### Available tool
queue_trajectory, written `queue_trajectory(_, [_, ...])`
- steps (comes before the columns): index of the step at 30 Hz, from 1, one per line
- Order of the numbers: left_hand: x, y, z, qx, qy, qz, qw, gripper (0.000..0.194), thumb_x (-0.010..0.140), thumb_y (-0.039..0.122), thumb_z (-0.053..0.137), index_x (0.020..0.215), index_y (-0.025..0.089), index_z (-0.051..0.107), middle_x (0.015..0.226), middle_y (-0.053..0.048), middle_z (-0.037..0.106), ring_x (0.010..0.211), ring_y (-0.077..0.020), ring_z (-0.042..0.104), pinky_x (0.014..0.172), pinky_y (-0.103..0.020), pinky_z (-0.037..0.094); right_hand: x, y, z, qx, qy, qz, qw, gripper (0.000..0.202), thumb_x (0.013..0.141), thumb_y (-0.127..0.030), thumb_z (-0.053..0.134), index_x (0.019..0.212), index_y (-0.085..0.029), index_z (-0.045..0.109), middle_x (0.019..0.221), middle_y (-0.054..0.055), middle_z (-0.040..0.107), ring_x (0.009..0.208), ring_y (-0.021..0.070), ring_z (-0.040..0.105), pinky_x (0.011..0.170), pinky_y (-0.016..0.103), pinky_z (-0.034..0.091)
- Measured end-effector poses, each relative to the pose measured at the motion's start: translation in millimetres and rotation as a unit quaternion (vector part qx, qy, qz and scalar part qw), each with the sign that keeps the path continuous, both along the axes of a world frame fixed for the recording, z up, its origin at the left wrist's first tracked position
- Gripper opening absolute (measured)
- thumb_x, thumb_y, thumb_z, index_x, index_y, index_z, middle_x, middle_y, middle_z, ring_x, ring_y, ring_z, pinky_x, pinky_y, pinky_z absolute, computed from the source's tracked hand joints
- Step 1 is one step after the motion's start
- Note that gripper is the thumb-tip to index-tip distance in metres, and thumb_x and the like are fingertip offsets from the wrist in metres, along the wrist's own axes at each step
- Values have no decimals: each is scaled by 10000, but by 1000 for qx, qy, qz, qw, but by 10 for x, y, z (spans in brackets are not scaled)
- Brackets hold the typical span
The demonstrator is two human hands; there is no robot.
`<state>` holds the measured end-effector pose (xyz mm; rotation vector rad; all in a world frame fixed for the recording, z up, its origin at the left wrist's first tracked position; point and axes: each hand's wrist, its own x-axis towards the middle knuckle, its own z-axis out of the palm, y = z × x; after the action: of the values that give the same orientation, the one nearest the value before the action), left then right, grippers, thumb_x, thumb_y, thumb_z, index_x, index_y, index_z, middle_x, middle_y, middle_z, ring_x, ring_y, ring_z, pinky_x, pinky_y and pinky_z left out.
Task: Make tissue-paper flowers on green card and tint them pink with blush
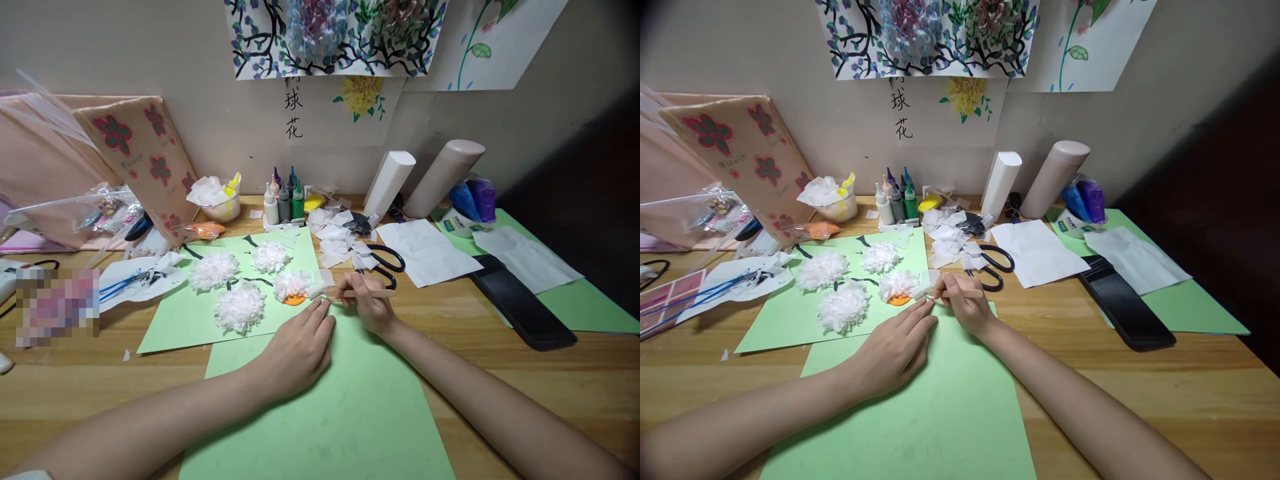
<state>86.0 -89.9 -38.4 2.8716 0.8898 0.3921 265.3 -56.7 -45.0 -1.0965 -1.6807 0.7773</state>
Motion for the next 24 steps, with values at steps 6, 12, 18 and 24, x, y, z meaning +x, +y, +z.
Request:
queue_trajectory(6, [1, 13, -11, 7, 5, -6, 1000, 340, 837, 162, 390, 1142, 38, 474, 1290, -226, 473, 1242, -298, 414, 1003, -406, 417, 12, 27, -48, -33, -3, 31, 999, 499, 943, -455, 249, 666, -191, 570, 551, -5, 523, 522, 116, 503, 537, 253, 390])
queue_trajectory(12, [-4, 33, -22, 4, 10, -16, 1000, 336, 834, 156, 386, 1141, 42, 461, 1288, -231, 472, 1254, -292, 401, 990, -402, 428, 7, 39, -46, -49, -20, 80, 995, 421, 950, -416, 279, 743, -187, 566, 645, 5, 542, 601, 117, 528, 582, 244, 417])
queue_trajectory(18, [0, 42, -22, -1, -1, -21, 1000, 320, 833, 150, 382, 1120, 46, 475, 1234, -220, 518, 1251, -283, 407, 997, -388, 424, -4, 64, -40, -62, -36, 113, 991, 361, 952, -384, 304, 760, -189, 540, 682, 5, 558, 636, 119, 549, 610, 236, 429])
queue_trajectory(24, [-8, 44, -50, 1, -3, -21, 1000, 319, 832, 152, 386, 1124, 57, 473, 1259, -219, 507, 1250, -279, 411, 977, -393, 443, 2, 36, -37, -18, -44, 81, 996, 388, 952, -376, 309, 701, -187, 536, 647, 4, 560, 600, 118, 539, 580, 236, 414])
